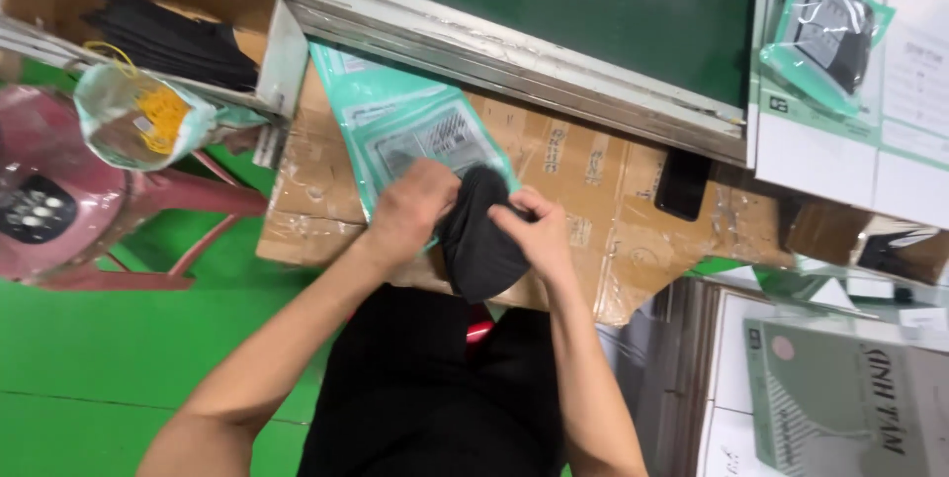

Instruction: The recorder is packing black face masks into individual green plastic pouches, grouping them, and then packing them into cardboard boxes while sealing them with a tape dispenser.

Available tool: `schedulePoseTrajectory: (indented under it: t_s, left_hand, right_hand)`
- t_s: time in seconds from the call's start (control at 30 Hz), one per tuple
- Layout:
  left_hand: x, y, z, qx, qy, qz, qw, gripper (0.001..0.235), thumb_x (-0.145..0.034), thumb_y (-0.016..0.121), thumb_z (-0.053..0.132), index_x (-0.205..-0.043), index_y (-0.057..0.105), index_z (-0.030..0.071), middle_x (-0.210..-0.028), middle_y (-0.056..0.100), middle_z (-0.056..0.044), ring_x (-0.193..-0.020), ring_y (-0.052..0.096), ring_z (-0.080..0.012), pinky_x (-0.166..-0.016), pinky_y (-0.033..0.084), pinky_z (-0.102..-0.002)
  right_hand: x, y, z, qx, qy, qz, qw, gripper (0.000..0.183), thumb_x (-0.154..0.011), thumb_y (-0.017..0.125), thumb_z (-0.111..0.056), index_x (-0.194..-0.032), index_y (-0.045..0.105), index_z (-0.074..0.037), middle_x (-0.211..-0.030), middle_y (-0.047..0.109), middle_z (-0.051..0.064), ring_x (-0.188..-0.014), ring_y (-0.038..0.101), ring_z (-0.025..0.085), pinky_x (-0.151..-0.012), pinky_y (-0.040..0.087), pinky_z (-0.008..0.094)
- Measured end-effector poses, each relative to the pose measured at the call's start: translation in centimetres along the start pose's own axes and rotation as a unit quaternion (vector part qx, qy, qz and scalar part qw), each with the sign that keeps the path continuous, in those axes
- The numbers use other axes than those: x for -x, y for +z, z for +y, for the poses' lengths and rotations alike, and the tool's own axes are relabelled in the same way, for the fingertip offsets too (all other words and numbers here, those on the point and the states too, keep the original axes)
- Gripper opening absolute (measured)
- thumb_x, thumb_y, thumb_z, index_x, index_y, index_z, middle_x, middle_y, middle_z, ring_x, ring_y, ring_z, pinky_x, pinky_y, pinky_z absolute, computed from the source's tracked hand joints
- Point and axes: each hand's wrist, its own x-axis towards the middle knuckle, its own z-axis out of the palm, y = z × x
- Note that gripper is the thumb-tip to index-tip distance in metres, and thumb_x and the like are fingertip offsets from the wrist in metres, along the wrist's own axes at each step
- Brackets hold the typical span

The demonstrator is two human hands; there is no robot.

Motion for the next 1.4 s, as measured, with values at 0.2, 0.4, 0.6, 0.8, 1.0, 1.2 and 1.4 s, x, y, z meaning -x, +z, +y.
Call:
schedulePoseTrajectory:
  t_s: [0.2,0.4,0.6,0.8,1.0,1.2,1.4]
  left_hand:
    - [-1.8,-0.2,4.5,0.053,0.047,0.085,0.994,0.016,-0.082,0.074,0.002,-0.095,0.064,0.004,-0.095,0.064,-0.012,-0.09,0.062,-0.0338,-0.077,0.051,-0.045]
    - [-2.8,-0.9,6.7,0.216,-0.193,0.259,0.921,0.042,-0.079,0.072,0.007,-0.113,0.053,-0.007,-0.11,0.058,-0.015,-0.107,0.058,-0.0286,-0.096,0.048,-0.039]
    - [1.5,8.2,7.5,0.444,-0.421,0.166,0.773,0.029,-0.097,0.069,0.012,-0.121,0.067,-0.003,-0.116,0.072,-0.007,-0.107,0.066,-0.0159,-0.094,0.053,-0.03]
    - [-0.2,6.4,6.8,0.431,-0.425,0.172,0.777,0.026,-0.1,0.069,0.014,-0.118,0.066,-0.003,-0.112,0.072,-0.008,-0.101,0.068,-0.0158,-0.092,0.055,-0.031]
    - [1.5,10.1,9.8,0.485,-0.403,0.021,0.776,0.035,-0.094,0.073,0.018,-0.121,0.065,-0.003,-0.113,0.071,-0.009,-0.101,0.066,-0.0174,-0.089,0.053,-0.033]
    - [-1.3,3.1,11.5,0.226,-0.2,-0.241,0.922,0.018,-0.098,0.074,0.026,-0.101,0.072,0.008,-0.107,0.077,-0.008,-0.105,0.076,-0.025,-0.1,0.056,-0.037]
    - [-9.7,-4.2,10.6,0.101,-0.013,0.066,0.993,0.043,-0.081,0.072,0.013,-0.119,0.063,-0.006,-0.115,0.068,-0.022,-0.105,0.066,-0.0411,-0.089,0.053,-0.047]
  right_hand:
    - [3.2,2.2,-4.6,0.296,-0.279,0.164,0.899,0.026,-0.078,0.079,-0.006,-0.1,0.067,0.001,-0.095,0.061,0.001,-0.088,0.062,0.013,-0.078,0.052,0.029]
    - [3.4,-0.9,-4.9,0.022,-0.147,0.198,0.969,0.029,-0.088,0.078,-0.013,-0.113,0.072,0.0,-0.103,0.071,0.002,-0.095,0.064,0.012,-0.087,0.052,0.028]
    - [2.6,-0.6,-3.5,0.091,-0.178,0.177,0.964,0.056,-0.082,0.08,-0.007,-0.132,0.055,-0.002,-0.112,0.063,0.003,-0.098,0.061,0.013,-0.087,0.053,0.029]
    - [4.5,-1.8,1.5,-0.259,-0.085,0.104,0.957,0.023,-0.101,0.067,-0.005,-0.122,0.06,0.002,-0.115,0.068,0.011,-0.101,0.068,0.019,-0.089,0.059,0.035]
    - [4.0,-1.3,0.9,-0.342,-0.026,0.109,0.933,0.023,-0.105,0.063,-0.006,-0.12,0.063,0.012,-0.111,0.072,0.021,-0.093,0.071,0.025,-0.081,0.061,0.038]
    - [6.3,-4.9,-4.7,-0.034,-0.07,0.132,0.988,0.025,-0.096,0.069,-0.004,-0.121,0.069,0.002,-0.102,0.069,0.009,-0.087,0.064,0.012,-0.076,0.053,0.029]
    - [9.9,-3.6,-10.9,0.219,-0.263,0.107,0.933,0.022,-0.086,0.078,-0.002,-0.104,0.065,-0.002,-0.093,0.073,0.004,-0.088,0.072,0.011,-0.081,0.059,0.025]
